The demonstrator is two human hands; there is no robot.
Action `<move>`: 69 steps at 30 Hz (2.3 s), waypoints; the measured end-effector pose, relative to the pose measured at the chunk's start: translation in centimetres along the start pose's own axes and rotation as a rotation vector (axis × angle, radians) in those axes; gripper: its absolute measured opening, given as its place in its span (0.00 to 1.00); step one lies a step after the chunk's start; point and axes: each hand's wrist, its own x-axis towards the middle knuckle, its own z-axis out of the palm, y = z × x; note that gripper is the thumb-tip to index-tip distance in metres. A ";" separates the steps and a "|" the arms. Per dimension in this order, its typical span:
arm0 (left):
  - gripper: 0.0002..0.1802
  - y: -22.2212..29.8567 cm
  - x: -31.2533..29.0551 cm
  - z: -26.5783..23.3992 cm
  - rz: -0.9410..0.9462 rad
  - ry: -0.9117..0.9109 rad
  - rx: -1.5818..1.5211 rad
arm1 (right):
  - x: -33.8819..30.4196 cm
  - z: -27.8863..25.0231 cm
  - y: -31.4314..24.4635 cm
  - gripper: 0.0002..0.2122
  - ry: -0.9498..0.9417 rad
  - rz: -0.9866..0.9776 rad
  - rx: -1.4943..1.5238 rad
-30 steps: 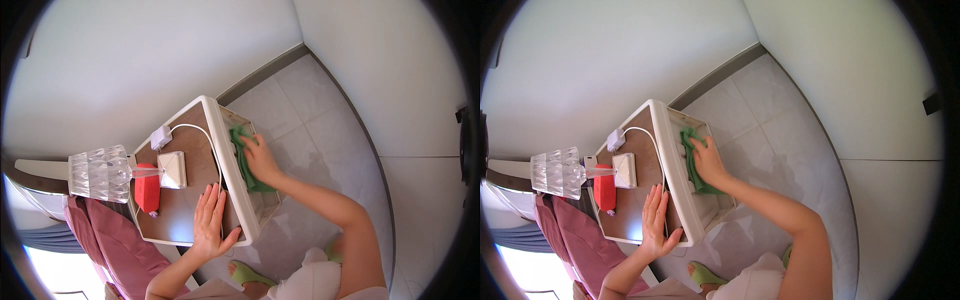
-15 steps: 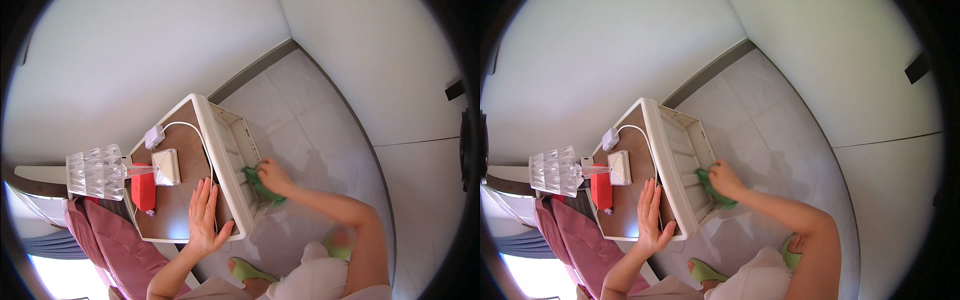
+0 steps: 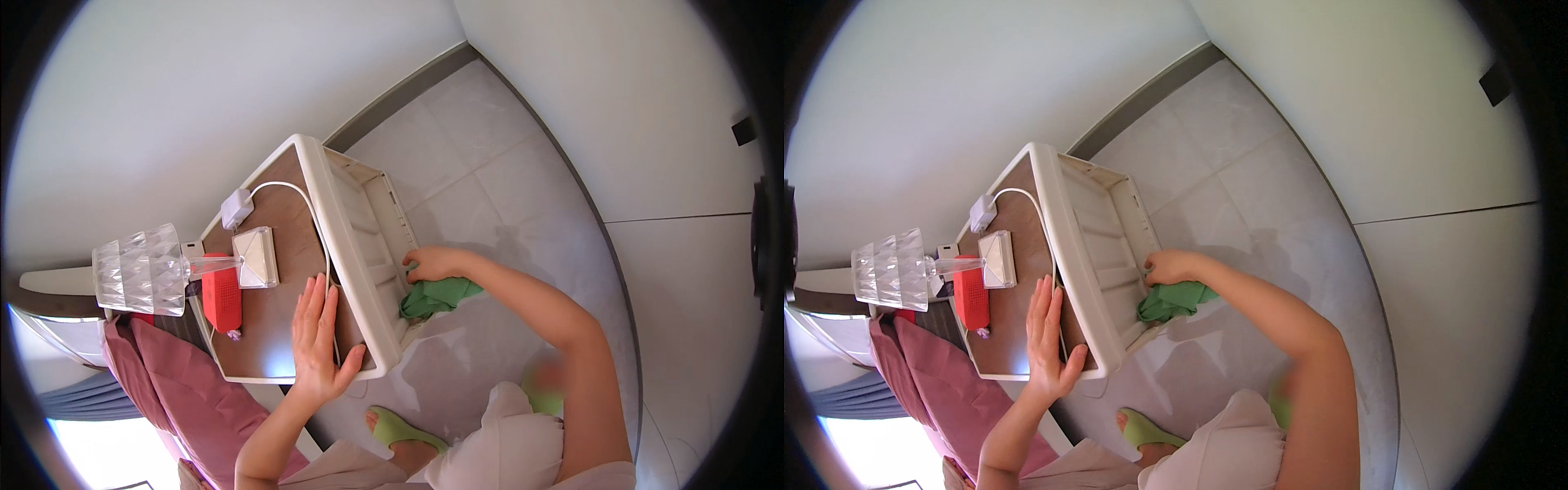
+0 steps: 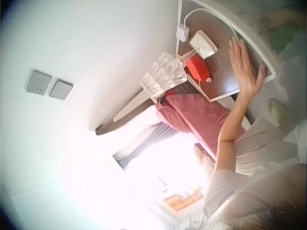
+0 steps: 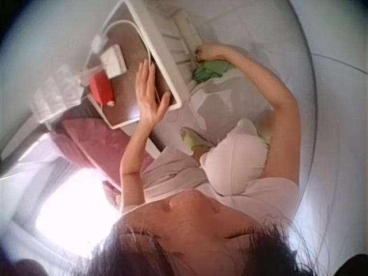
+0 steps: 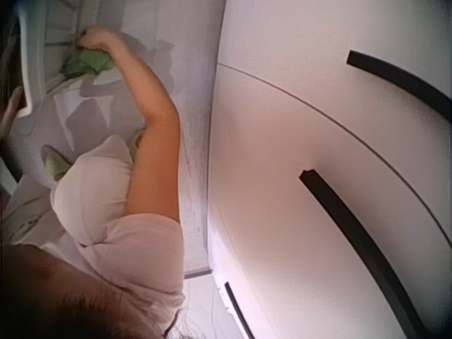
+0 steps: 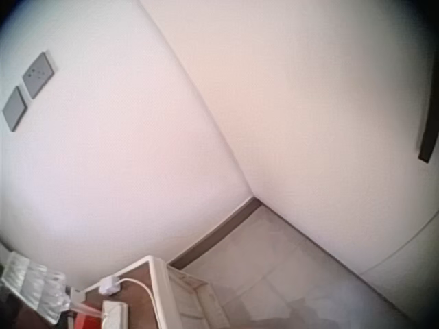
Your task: The person wipes down a white electric fan, a nightstand, a decorative lamp, and the inside of a storage box with a green cloth.
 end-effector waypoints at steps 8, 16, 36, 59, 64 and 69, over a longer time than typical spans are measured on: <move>0.30 -1.6 -1.9 0.1 -0.162 0.235 -0.109 | -4.7 -1.4 -2.9 0.16 0.231 -0.122 0.431; 0.33 -5.3 -3.3 -2.7 -0.197 0.220 0.212 | -7.8 -6.2 -15.1 0.13 0.924 -0.858 0.348; 0.36 -14.9 -14.5 -9.9 -0.468 0.485 0.010 | -3.7 -3.1 -31.5 0.25 0.403 -0.472 -0.335; 0.35 -18.9 -9.7 -7.3 -0.544 0.558 -0.095 | -16.4 -8.9 -29.2 0.19 0.631 -0.405 -0.239; 0.29 -10.3 -12.7 -10.9 -0.644 0.402 -0.509 | -18.3 -12.8 -11.2 0.18 0.647 -0.398 0.158; 0.28 -1.8 -15.9 -13.0 -0.604 0.079 -0.991 | -16.9 -12.2 0.3 0.20 0.657 -0.275 -0.629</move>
